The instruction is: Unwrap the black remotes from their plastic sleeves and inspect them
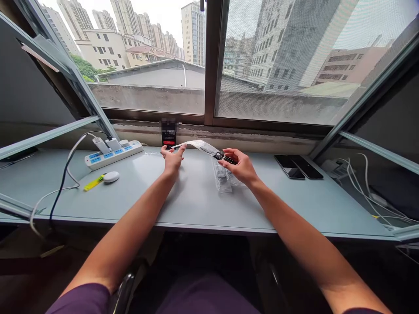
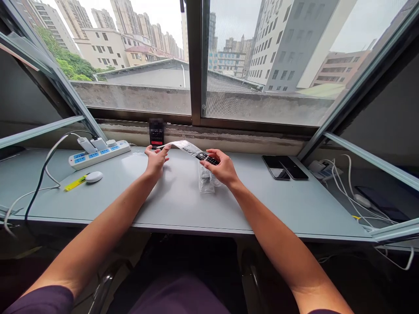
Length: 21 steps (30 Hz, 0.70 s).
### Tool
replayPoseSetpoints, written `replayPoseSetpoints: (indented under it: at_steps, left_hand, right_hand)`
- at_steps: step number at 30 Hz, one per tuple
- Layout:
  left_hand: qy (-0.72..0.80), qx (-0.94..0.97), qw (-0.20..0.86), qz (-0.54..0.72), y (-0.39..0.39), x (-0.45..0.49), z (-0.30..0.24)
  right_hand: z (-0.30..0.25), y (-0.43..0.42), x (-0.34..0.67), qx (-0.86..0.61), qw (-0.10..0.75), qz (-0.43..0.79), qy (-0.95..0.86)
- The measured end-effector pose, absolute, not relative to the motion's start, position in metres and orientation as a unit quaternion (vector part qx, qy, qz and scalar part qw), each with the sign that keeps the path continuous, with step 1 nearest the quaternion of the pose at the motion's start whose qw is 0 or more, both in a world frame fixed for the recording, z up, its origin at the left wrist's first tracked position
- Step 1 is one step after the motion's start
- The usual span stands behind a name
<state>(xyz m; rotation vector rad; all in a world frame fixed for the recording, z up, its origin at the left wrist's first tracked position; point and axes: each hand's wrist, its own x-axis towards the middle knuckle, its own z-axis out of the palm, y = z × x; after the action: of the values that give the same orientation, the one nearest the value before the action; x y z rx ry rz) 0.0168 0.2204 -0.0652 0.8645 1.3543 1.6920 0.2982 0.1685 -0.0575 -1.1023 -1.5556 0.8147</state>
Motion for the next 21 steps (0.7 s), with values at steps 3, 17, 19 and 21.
replayPoseSetpoints:
  at_steps: [3, 17, 19, 21]
  left_hand:
    - [0.457, 0.252, 0.551, 0.651, 0.207, 0.024, -0.052]
    - [0.372, 0.407, 0.662, 0.509, 0.191, 0.046, -0.059]
    - [0.361, 0.432, 0.663, 0.493, 0.189, 0.047, -0.060]
    - [0.347, 0.463, 0.667, 0.470, 0.187, 0.047, -0.061]
  right_hand:
    - [-0.060, 0.169, 0.297, -0.458, 0.498, 0.330, -0.658]
    - [-0.064, 0.165, 0.291, -0.449, 0.467, 0.251, -0.719]
    - [-0.066, 0.165, 0.289, -0.448, 0.468, 0.251, -0.719]
    - [-0.067, 0.166, 0.288, -0.446, 0.471, 0.248, -0.720]
